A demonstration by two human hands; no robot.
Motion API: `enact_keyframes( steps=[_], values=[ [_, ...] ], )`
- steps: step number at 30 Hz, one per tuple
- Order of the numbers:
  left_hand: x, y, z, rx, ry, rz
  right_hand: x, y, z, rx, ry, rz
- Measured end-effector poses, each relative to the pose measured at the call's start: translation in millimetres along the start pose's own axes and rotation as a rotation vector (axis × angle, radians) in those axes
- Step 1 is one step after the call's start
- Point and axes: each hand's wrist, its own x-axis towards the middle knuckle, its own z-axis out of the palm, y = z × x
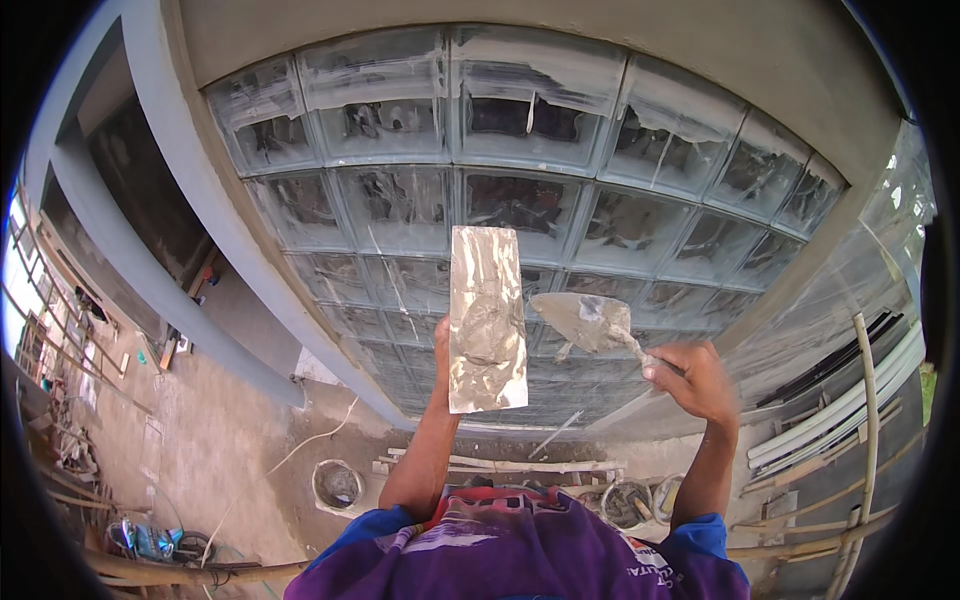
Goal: The person applies plaster to a wall section above a grid of glass blocks using a trowel and a hawk, smoothing the material across the surface with repeated strokes.
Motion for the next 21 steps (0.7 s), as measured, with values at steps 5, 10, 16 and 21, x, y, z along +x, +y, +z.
enact_keyframes(
  steps=[5, 10, 16, 21],
  values=[
    [-1, -8, 2, -0.018, -0.007, 0.032, 3, 1, -9, -0.220, 0.032, -0.200],
    [-2, -19, -2, 0.054, -0.027, 0.023, 0, -15, -8, -0.501, 0.262, -0.272],
    [-17, -18, 0, 0.345, -0.159, 0.105, 0, -1, -11, -0.542, 0.436, -0.434],
    [-25, -28, 11, 0.299, -0.234, -0.054, 6, 24, 0, -0.490, 0.585, -0.455]
  ],
)
